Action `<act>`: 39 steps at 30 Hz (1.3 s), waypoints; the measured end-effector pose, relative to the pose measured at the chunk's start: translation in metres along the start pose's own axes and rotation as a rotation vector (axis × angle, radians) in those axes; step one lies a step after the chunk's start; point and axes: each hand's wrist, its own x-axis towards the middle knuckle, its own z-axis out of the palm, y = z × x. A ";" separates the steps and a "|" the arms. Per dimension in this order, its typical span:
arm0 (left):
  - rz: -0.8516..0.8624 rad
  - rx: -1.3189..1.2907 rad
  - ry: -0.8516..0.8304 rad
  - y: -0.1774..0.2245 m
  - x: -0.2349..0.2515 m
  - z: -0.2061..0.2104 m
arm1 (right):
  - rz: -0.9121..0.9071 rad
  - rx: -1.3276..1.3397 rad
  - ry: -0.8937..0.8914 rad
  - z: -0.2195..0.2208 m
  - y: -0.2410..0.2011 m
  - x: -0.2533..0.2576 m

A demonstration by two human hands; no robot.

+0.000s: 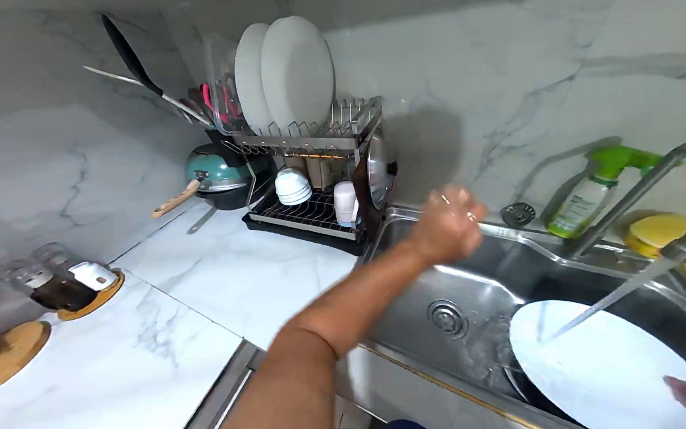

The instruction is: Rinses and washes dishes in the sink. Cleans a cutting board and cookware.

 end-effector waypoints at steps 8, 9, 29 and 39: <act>-1.229 -0.892 -0.915 0.127 -0.079 0.163 | 0.048 0.323 0.053 -0.003 -0.015 -0.021; -1.397 -1.046 -0.827 0.133 -0.082 0.172 | 0.059 0.371 0.040 -0.001 -0.018 -0.019; -1.650 -1.454 -0.150 0.095 -0.115 0.167 | -1.198 -0.519 -0.475 0.102 -0.122 -0.110; -1.626 -1.925 -0.475 0.109 -0.104 0.178 | -1.167 0.035 -0.049 -0.061 -0.088 -0.115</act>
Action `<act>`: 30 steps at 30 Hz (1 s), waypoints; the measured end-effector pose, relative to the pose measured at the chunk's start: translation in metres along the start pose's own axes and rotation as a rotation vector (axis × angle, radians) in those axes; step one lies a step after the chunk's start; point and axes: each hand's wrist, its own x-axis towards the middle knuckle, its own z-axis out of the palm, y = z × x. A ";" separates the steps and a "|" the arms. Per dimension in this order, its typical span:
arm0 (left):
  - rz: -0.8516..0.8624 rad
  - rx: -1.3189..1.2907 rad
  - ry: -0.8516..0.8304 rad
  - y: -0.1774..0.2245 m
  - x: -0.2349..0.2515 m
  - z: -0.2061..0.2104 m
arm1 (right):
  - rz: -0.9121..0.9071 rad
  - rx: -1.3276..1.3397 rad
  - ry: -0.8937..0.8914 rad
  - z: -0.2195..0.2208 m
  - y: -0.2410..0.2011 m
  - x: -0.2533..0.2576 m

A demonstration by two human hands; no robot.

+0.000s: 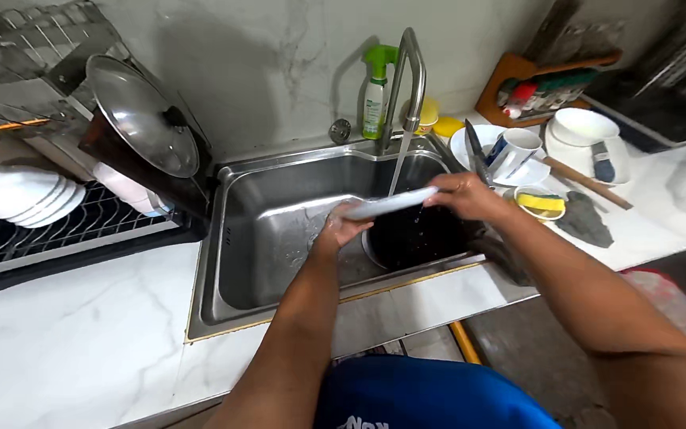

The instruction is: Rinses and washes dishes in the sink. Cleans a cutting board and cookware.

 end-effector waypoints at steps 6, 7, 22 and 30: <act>0.088 0.337 -0.118 0.015 -0.027 0.039 | 0.681 0.475 0.518 -0.015 0.020 -0.007; 0.117 0.424 -0.134 0.024 -0.038 0.044 | 0.724 0.568 0.589 -0.011 0.025 -0.008; 0.415 0.637 0.138 0.093 -0.140 0.014 | 0.739 0.530 0.324 0.102 -0.011 0.097; 0.558 0.264 0.358 0.100 -0.137 0.035 | 1.061 1.088 0.296 0.172 0.006 0.070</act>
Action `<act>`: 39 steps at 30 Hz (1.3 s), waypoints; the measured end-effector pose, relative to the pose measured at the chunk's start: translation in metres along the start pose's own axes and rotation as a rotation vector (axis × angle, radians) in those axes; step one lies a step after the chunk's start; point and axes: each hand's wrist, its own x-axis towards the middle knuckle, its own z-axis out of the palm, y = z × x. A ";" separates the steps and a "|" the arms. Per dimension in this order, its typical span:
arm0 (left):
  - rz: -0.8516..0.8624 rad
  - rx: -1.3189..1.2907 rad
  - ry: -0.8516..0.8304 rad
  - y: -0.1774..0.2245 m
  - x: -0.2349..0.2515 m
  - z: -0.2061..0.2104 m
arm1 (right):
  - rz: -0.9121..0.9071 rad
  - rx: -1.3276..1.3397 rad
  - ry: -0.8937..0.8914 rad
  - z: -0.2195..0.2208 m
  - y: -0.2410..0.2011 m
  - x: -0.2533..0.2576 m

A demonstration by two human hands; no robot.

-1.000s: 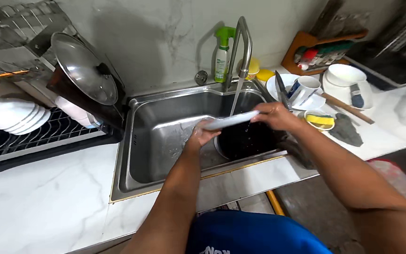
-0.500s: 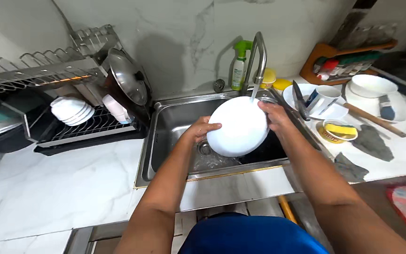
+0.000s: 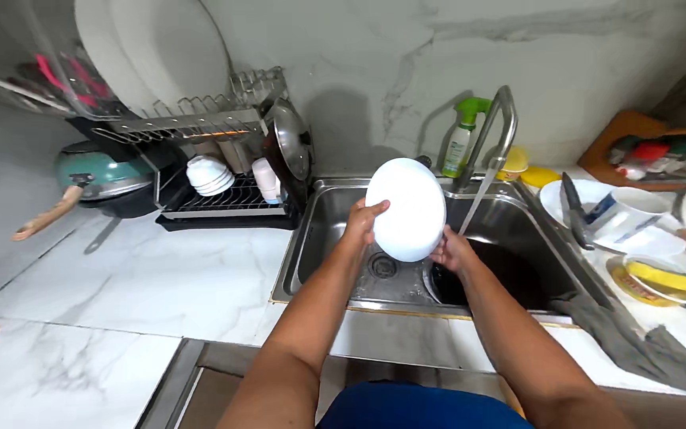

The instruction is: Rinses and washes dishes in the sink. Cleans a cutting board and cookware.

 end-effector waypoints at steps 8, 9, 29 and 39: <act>0.324 0.408 -0.210 0.122 0.008 0.021 | 0.000 -0.517 -0.092 -0.013 0.001 -0.006; 0.418 0.491 -0.237 0.149 0.008 0.022 | -0.004 -0.563 -0.093 -0.013 0.002 -0.005; 0.891 0.750 0.414 0.395 0.070 -0.164 | 0.023 -1.303 -0.248 -0.039 0.021 0.043; 0.675 0.784 0.665 0.386 0.105 -0.203 | 0.074 -1.248 -0.165 -0.044 0.024 0.039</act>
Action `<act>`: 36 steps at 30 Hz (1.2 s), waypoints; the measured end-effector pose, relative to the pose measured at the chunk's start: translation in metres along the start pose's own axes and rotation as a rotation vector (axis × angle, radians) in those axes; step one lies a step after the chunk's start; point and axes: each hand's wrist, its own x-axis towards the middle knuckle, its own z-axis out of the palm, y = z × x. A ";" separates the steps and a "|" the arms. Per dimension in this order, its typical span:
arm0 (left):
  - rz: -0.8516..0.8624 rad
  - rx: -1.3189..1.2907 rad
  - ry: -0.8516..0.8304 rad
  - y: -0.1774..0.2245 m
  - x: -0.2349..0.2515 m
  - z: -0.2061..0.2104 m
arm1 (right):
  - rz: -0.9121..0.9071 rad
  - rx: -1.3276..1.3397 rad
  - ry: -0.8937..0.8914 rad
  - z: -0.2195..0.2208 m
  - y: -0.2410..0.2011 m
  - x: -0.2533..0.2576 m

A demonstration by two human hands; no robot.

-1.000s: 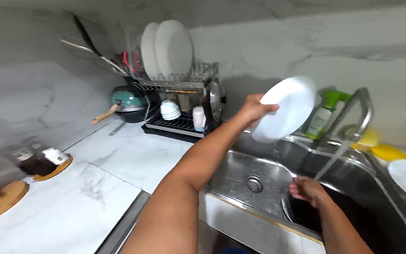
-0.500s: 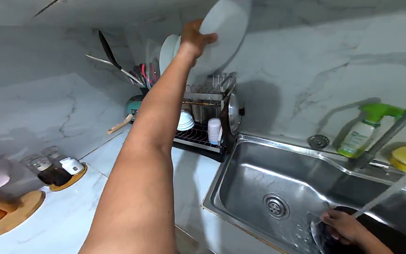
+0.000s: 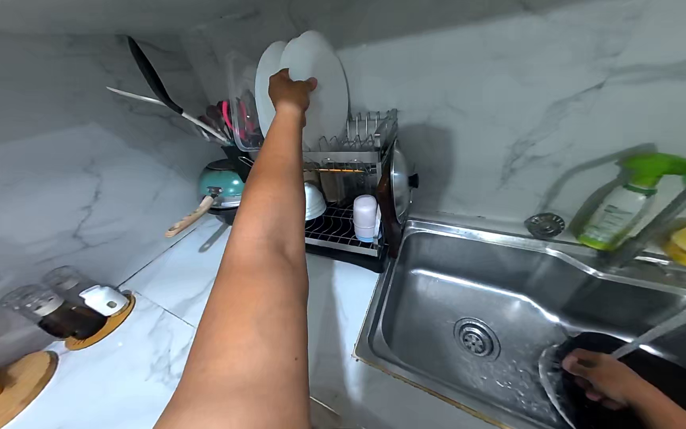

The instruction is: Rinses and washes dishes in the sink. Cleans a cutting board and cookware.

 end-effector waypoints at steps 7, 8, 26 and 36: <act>-0.015 0.715 -0.079 0.041 -0.041 0.007 | 0.019 0.009 0.022 -0.004 -0.012 -0.018; -0.011 0.770 -0.077 0.043 -0.046 0.009 | 0.016 0.001 0.040 -0.006 -0.012 -0.020; -0.047 0.749 -0.297 0.045 -0.192 0.127 | -0.156 -0.071 -0.158 -0.001 -0.025 -0.022; 0.229 0.668 -0.057 0.063 -0.186 0.070 | -0.261 -0.104 -0.203 0.003 -0.036 -0.017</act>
